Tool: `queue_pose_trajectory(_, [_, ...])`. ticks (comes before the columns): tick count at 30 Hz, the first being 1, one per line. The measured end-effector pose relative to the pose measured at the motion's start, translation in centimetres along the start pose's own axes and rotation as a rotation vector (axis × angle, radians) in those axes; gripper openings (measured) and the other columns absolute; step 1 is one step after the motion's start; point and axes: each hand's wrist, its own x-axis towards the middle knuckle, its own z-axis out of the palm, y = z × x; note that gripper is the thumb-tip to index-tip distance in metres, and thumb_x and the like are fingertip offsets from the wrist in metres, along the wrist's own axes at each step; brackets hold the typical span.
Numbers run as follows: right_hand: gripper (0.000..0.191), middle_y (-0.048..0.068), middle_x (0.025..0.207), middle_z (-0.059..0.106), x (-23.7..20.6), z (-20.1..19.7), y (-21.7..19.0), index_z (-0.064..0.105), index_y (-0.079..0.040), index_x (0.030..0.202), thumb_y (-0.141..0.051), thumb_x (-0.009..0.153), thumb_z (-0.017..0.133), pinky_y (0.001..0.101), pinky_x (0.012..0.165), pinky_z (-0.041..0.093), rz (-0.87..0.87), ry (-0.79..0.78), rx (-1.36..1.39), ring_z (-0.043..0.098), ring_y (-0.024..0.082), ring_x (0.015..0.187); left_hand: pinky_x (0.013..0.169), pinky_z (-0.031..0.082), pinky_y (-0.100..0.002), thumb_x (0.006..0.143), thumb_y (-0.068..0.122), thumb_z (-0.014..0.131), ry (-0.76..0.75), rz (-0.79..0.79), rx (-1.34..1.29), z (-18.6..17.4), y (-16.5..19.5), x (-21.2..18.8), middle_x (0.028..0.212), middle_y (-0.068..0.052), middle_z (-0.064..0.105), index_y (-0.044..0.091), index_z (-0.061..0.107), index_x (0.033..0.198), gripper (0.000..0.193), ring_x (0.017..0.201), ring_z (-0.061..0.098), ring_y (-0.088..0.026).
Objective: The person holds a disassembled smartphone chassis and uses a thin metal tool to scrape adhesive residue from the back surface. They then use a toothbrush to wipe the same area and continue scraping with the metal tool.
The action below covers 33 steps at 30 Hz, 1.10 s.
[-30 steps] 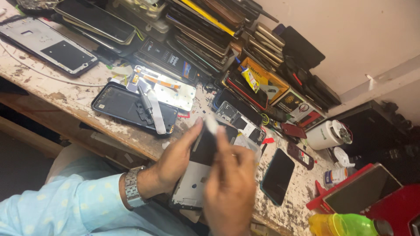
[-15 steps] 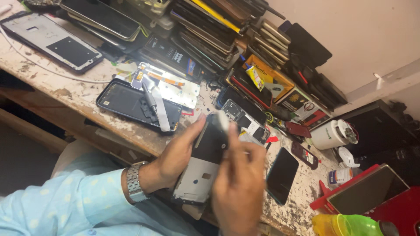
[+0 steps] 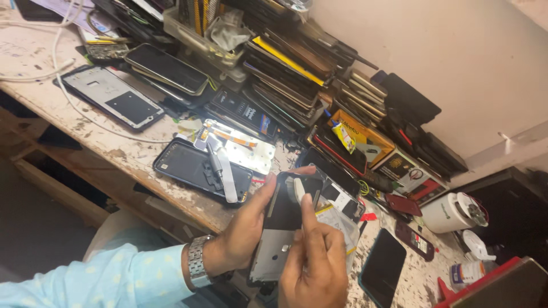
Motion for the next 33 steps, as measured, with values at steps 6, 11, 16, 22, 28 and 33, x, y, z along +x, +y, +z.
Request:
queue_pose_trajectory(6, [0.061, 0.004, 0.074, 0.061, 0.0, -0.7, -0.4, 0.061, -0.016, 0.142, -0.001, 0.084, 0.073, 0.0305, 0.060, 0.055, 0.047, -0.019, 0.007, 0.065, 0.013, 0.062, 0.099, 0.053, -0.029, 0.113, 0.045, 0.019, -0.024, -0.006, 0.072, 0.4, -0.6, -0.2, 0.119, -0.007, 0.065, 0.010, 0.037, 0.159, 0.061, 0.110, 0.063, -0.012])
queue_pose_trajectory(11, [0.061, 0.006, 0.079, 0.061, -0.3, -1.2, -1.1, 0.057, -0.012, 0.145, -0.002, 0.086, 0.070, 0.0299, 0.060, 0.054, -0.054, -0.089, 0.122, 0.064, 0.015, 0.065, 0.093, 0.053, -0.028, 0.115, 0.048, 0.020, -0.019, 0.028, 0.180, 0.3, -0.9, -0.1, 0.109, -0.005, 0.063, 0.008, 0.038, 0.162, 0.064, 0.101, 0.061, -0.011])
queue_pose_trajectory(16, [0.059, 0.007, 0.077, 0.060, -0.6, -0.9, -1.3, 0.058, -0.009, 0.145, -0.003, 0.087, 0.069, 0.0316, 0.061, 0.054, 0.014, -0.050, 0.118, 0.064, 0.017, 0.063, 0.095, 0.051, -0.026, 0.115, 0.048, 0.020, -0.041, 0.024, 0.149, 0.4, -1.2, 0.0, 0.110, -0.005, 0.062, 0.007, 0.037, 0.162, 0.064, 0.102, 0.060, -0.010])
queue_pose_trajectory(22, [0.057, 0.009, 0.088, 0.062, -1.2, -0.5, -2.1, 0.058, -0.007, 0.145, -0.003, 0.089, 0.066, 0.0342, 0.072, 0.055, -0.112, -0.043, 0.110, 0.069, 0.019, 0.078, 0.091, 0.055, -0.029, 0.109, 0.048, 0.021, 0.114, -0.008, 0.135, 0.0, -0.7, 0.1, 0.113, -0.005, 0.066, 0.009, 0.041, 0.156, 0.065, 0.099, 0.063, -0.011])
queue_pose_trajectory(28, [0.055, 0.009, 0.084, 0.063, 0.6, -2.1, -1.6, 0.058, -0.008, 0.145, -0.002, 0.090, 0.066, 0.0268, 0.067, 0.054, 0.191, -0.010, 0.212, 0.067, 0.015, 0.073, 0.098, 0.059, -0.030, 0.105, 0.050, 0.018, 0.113, -0.139, 0.045, 0.5, -0.6, -0.1, 0.129, -0.010, 0.067, 0.006, 0.043, 0.151, 0.068, 0.113, 0.069, -0.016])
queue_pose_trajectory(33, [0.044, 0.003, 0.093, 0.068, 3.8, -3.8, -0.7, 0.058, -0.004, 0.134, -0.004, 0.091, 0.067, 0.0243, 0.069, 0.053, 0.227, 0.056, 0.458, 0.064, 0.005, 0.081, 0.080, 0.060, -0.032, 0.105, 0.051, 0.023, 0.080, -0.232, -0.016, 0.9, -0.7, -0.7, 0.130, -0.006, 0.068, 0.017, 0.048, 0.148, 0.060, 0.102, 0.069, -0.015])
